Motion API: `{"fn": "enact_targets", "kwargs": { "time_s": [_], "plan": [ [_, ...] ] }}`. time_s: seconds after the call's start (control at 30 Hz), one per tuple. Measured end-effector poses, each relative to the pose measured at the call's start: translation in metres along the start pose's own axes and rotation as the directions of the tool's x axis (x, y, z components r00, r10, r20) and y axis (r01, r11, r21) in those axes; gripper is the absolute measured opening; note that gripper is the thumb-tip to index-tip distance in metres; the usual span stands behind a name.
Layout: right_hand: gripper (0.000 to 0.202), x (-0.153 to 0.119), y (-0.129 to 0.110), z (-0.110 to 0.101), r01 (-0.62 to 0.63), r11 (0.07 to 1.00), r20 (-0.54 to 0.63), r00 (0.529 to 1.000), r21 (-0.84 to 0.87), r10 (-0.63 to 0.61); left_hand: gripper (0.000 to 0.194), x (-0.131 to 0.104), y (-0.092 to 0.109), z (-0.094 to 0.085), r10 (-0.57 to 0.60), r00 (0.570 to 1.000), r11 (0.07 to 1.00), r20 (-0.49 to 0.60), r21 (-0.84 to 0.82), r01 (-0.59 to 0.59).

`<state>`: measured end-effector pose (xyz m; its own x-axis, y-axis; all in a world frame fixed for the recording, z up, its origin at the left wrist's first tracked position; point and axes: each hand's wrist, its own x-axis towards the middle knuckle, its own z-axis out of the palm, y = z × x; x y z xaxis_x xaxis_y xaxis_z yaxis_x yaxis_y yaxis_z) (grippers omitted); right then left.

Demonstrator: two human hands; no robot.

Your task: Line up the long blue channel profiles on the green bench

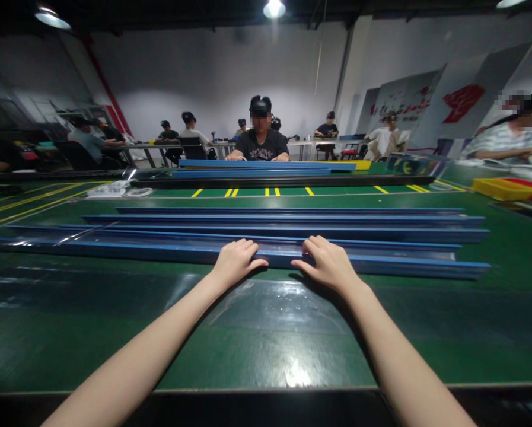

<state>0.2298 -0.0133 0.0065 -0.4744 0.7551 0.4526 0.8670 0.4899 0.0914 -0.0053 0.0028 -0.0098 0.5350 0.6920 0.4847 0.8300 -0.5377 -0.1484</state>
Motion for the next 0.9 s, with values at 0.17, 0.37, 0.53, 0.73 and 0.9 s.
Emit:
{"fn": "enact_targets", "kwargs": {
  "time_s": [0.17, 0.37, 0.53, 0.73, 0.9],
  "plan": [
    [0.028, 0.002, -0.003, 0.005, 0.018, 0.998, -0.013, 1.000, 0.067, -0.017, 0.038, 0.000, 0.000, 0.000, 0.002, 1.000, 1.000, -0.008, 0.009, -0.002],
    [0.024, 0.004, -0.004, -0.001, -0.004, 1.000, 0.042, 0.999, 0.024, 0.003, 0.040, 0.000, -0.001, -0.003, 0.005, 1.000, 1.000, 0.009, 0.010, -0.005],
    [0.025, 0.003, 0.001, -0.006, -0.071, 0.997, 0.077, 0.995, 0.007, 0.070, 0.041, 0.001, -0.001, -0.006, 0.021, 1.000, 1.000, 0.014, -0.010, -0.021],
    [0.026, -0.009, 0.021, -0.013, -0.175, 0.985, 0.099, 0.980, -0.004, 0.174, 0.039, 0.001, -0.002, -0.006, 0.050, 0.998, 0.999, 0.023, -0.005, -0.050],
    [0.025, -0.013, 0.027, -0.014, -0.183, 0.983, 0.088, 0.979, 0.000, 0.182, 0.033, 0.002, -0.004, -0.004, 0.095, 0.995, 0.995, 0.035, -0.018, -0.095]
  ]
}}
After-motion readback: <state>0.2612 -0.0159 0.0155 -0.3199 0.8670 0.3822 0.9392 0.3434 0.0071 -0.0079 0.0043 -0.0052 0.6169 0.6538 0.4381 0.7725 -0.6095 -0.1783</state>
